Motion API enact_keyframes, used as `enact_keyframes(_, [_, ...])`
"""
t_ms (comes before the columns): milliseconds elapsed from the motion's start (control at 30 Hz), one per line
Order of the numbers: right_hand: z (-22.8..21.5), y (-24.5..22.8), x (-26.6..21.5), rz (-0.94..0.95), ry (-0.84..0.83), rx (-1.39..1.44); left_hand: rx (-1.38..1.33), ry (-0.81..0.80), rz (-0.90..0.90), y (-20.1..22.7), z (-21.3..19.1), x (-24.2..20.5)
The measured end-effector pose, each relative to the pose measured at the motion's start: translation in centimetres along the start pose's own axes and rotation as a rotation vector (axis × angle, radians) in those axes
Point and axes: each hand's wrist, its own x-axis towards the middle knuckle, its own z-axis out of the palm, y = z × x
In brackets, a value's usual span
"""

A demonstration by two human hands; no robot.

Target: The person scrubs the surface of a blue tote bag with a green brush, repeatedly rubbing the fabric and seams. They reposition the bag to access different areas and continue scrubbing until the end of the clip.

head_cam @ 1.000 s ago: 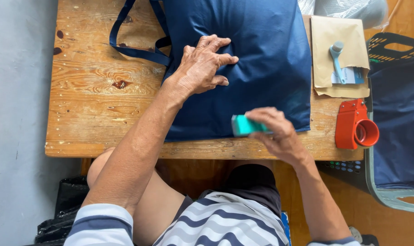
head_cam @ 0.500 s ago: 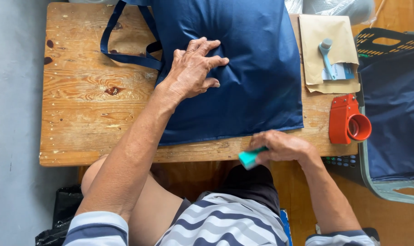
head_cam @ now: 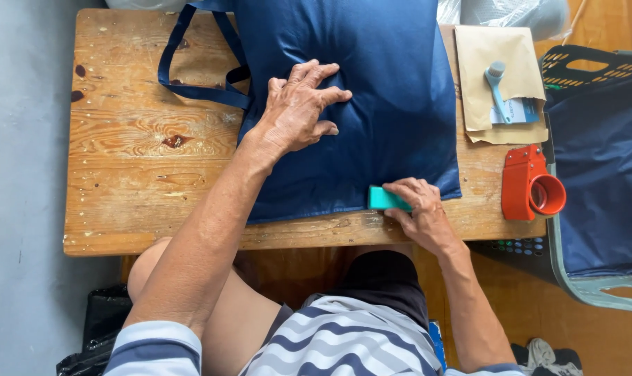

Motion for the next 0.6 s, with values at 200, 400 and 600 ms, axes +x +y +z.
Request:
enact_keyframes(200, [-3.1, -3.4, -1.5, 0.127, -0.298, 0.228, -0.120, 0.066, 0.034, -0.8, -1.5, -1.3])
enact_keyframes(400, [0.7, -6.0, 3.0, 0.197, 0.659, 0.784, -0.219, 0.834, -0.569, -6.4, 0.7, -1.7])
enact_keyframes(600, [3.8, -2.7, 9.5, 0.258, 0.775, 0.715, -0.554, 0.309, -0.944, -11.1, 9.4, -5.8])
